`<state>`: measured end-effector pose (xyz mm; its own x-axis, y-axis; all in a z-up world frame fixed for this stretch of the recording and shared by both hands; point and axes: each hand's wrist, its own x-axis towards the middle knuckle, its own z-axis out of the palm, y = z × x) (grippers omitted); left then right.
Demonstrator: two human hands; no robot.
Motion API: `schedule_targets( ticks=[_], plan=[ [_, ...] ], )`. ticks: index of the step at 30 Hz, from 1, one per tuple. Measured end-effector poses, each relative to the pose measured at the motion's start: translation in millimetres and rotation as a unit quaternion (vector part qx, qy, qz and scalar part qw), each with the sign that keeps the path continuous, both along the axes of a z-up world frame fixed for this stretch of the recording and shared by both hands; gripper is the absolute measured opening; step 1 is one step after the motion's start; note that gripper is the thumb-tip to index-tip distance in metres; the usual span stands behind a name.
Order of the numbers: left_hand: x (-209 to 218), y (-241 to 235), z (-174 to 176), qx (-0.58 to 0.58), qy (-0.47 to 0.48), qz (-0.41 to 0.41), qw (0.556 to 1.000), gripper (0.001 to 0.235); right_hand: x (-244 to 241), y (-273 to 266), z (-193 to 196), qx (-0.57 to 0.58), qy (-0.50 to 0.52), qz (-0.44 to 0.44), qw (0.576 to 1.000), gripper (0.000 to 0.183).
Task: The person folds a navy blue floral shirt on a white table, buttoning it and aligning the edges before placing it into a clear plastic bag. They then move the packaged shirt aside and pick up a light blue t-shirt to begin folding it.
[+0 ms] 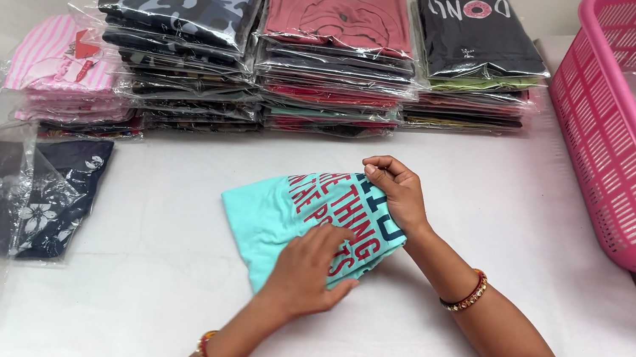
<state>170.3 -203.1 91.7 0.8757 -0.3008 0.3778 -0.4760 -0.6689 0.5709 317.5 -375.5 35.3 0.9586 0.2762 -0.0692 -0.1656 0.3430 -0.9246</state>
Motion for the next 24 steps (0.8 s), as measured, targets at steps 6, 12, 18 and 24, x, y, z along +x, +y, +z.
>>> schedule_targets(
  ticks=[6, 12, 18, 24],
  plan=[
    [16, -5, -52, 0.113, -0.117, 0.07, 0.984, 0.051, -5, -6, 3, 0.037, -0.033, -0.007, 0.999, 0.017],
    [29, 38, -15, -0.114, 0.002, 0.125, 0.986, 0.025, -18, -9, 20, 0.124, -0.13, 0.06, 0.982, 0.072],
    [38, 50, 35, -0.433, 0.015, 0.059, 0.899, 0.012, -78, 22, 31, -0.158, -0.479, 0.04, 0.863, 0.116],
    [21, 68, 100, -0.311, -0.104, 0.103, 0.939, 0.012, -55, 9, -1, -0.305, -0.342, -0.008, 0.889, 0.087]
  ],
)
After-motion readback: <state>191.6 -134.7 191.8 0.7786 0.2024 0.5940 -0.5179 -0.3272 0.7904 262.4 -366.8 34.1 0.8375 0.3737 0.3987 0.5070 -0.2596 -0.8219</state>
